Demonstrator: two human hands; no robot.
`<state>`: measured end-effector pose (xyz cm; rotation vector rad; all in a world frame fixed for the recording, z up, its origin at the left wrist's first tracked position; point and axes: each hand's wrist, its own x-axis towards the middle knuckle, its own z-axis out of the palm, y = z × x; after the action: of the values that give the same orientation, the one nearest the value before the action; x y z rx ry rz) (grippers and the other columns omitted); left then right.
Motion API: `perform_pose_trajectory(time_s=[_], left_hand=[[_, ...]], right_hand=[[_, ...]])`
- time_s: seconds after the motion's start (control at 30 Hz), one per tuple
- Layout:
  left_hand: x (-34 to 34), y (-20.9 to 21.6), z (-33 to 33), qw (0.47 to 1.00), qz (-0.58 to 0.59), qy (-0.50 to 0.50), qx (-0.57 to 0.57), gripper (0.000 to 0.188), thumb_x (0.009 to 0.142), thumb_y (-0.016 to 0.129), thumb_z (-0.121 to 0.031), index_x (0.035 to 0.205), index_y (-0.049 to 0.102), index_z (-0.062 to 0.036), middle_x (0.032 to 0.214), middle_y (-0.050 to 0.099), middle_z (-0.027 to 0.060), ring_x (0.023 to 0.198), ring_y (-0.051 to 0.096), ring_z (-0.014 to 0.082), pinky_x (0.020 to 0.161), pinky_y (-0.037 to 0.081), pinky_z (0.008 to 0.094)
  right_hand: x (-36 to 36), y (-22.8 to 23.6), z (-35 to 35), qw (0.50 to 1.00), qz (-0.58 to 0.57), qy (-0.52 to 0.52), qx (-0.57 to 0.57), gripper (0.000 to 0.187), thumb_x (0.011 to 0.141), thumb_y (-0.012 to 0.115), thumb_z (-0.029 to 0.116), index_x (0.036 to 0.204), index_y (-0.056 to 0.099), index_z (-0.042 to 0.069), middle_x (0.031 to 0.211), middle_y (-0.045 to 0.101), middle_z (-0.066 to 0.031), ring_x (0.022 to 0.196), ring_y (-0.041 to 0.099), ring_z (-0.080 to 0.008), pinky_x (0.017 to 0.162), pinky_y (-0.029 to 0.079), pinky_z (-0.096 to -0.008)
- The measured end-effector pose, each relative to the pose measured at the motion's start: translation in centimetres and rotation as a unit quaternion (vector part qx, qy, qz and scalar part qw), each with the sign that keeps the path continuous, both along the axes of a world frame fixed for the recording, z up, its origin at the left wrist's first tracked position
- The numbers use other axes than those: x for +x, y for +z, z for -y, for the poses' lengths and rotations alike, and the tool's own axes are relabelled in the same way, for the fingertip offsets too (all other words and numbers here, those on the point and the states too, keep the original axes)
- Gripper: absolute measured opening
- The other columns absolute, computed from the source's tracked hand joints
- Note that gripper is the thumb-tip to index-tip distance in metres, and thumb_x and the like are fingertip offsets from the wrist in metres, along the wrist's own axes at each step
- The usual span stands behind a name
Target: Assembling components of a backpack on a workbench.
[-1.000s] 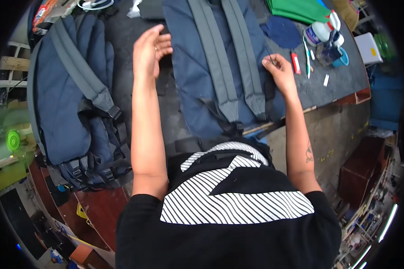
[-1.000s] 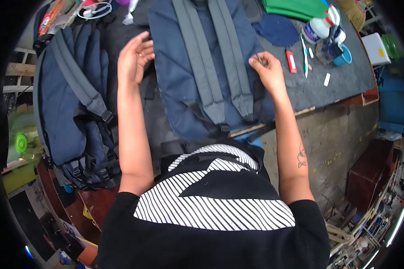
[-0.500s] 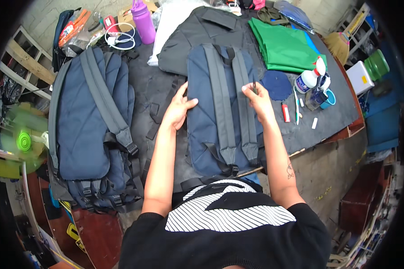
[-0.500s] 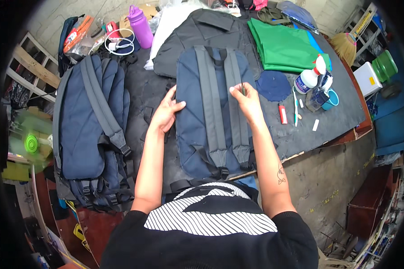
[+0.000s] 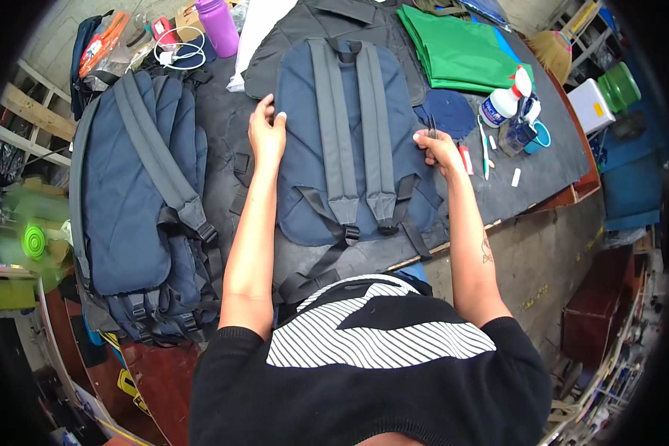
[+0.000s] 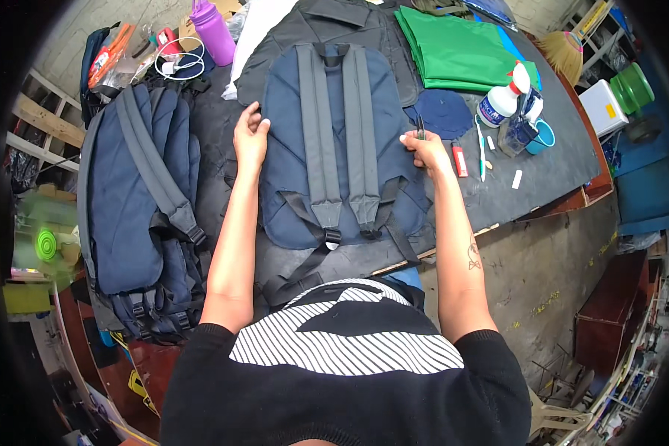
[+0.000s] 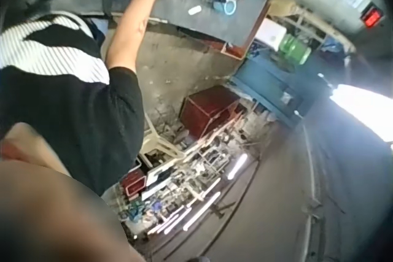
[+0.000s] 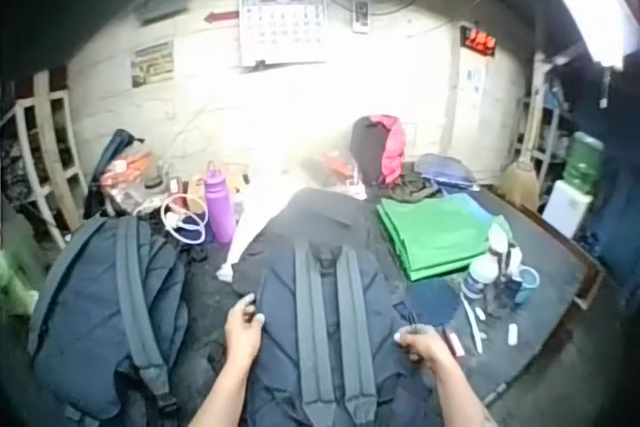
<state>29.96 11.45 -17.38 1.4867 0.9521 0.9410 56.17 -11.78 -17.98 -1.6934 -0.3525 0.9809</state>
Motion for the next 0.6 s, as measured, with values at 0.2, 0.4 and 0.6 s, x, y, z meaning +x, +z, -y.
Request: perform_pose_trajectory(time_s=[0.2,0.4,0.6], left_hand=[[-0.1,0.3,3.6,0.991,-0.082,-0.107,0.021,0.034,0.081,0.064,-0.009,0.114,0.059,-0.0020,0.088,0.065,0.0114,0.074,0.062,0.0161,0.066,0.049,0.0278],[-1.1,0.9,9.7,0.933,-0.314,-0.142,0.102,0.080,0.067,0.077,-0.027,0.133,0.040,-0.0009,0.086,0.062,0.0133,0.085,0.061,0.0305,0.076,0.048,0.0403],[-0.9,1.6,10.7,0.945,-0.261,-0.092,0.174,0.062,0.069,0.074,-0.016,0.123,0.048,-0.0013,0.084,0.061,0.0116,0.084,0.060,0.0296,0.074,0.047,0.0390]], right_hand=[[-1.0,-1.2,-0.6,0.986,0.154,-0.037,-0.051,0.025,0.075,0.074,0.015,0.095,0.061,0.008,0.066,0.051,0.0054,0.047,0.036,-0.0044,0.040,0.026,-0.0216],[-2.1,-3.2,-0.1,0.944,0.326,-0.047,-0.021,0.032,0.071,0.073,0.022,0.094,0.063,0.002,0.079,0.064,-0.0087,0.077,0.061,-0.0178,0.073,0.047,-0.0304],[-7.6,0.1,-0.9,0.941,0.338,0.029,0.003,0.033,0.078,0.071,0.027,0.097,0.062,0.002,0.085,0.062,-0.0068,0.078,0.055,-0.0137,0.071,0.045,-0.0283]])
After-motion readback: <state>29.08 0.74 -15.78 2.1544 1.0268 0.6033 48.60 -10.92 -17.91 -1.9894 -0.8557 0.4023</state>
